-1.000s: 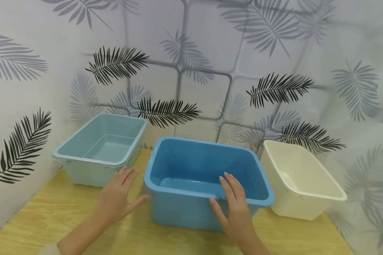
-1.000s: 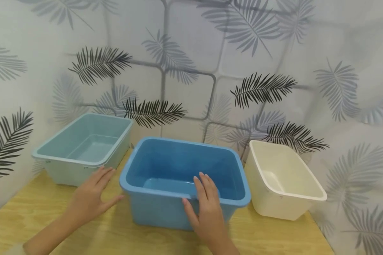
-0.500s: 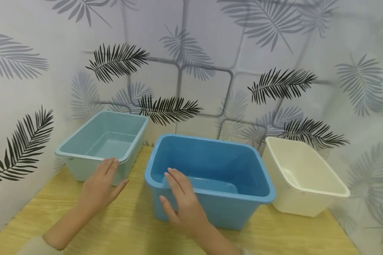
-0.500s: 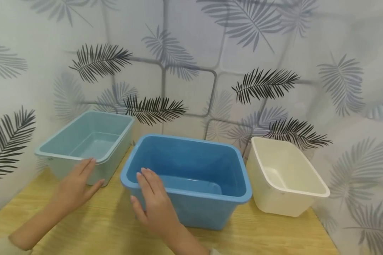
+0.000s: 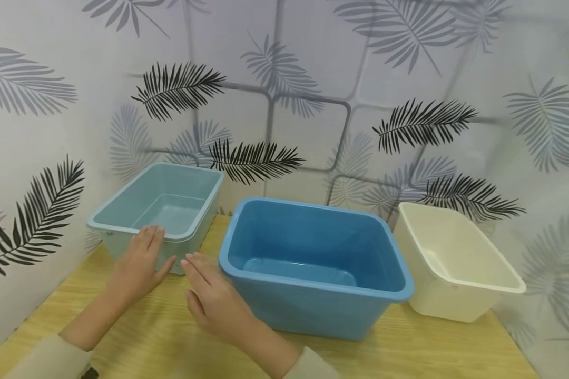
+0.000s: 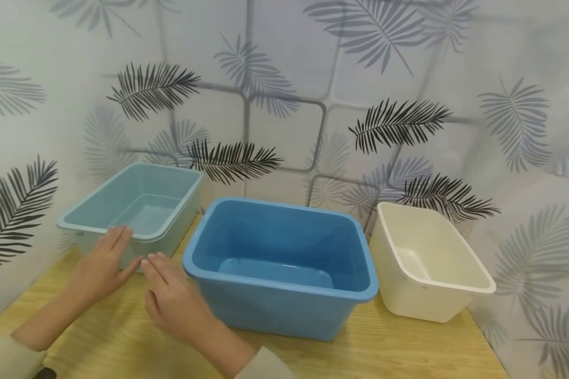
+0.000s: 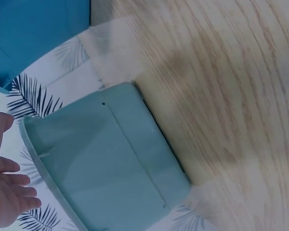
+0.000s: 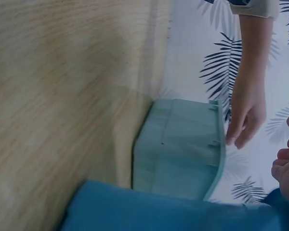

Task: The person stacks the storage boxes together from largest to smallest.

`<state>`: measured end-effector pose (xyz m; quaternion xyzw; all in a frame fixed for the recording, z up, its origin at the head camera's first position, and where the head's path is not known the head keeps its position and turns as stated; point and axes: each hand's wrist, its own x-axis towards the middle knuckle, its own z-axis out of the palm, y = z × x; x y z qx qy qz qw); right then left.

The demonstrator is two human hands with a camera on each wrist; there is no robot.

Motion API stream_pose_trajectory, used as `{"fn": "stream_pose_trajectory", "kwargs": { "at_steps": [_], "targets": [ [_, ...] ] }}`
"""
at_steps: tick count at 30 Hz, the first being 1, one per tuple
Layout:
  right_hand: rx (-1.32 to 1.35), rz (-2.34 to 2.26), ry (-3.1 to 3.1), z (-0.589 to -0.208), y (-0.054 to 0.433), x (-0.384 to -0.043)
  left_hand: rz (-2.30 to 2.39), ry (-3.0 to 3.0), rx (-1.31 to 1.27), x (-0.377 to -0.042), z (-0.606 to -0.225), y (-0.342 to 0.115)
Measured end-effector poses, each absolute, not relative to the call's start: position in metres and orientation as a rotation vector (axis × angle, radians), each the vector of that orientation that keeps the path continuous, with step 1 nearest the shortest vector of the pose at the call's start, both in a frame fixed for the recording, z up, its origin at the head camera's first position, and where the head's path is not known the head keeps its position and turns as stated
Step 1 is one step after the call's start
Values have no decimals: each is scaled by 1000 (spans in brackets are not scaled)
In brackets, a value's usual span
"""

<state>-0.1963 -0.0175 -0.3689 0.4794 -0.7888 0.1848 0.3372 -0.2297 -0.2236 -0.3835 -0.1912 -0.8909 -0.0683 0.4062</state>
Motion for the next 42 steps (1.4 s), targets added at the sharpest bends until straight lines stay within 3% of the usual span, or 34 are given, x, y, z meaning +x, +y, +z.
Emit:
{"fn": "stream_pose_trajectory", "kwargs": {
  "at_steps": [12,23,42],
  "targets": [
    [1096,414,-2425,-385,-51,-220,-184,-2462,-407,-235,-386,-234],
    [1076,761,-2631,-387,-59,-241,-128,-2520,-398,-234,-386,-235],
    [1000,331,-2655,-389,-71,-249,-134,-2636,-378,-224,-380,-235]
  ]
}}
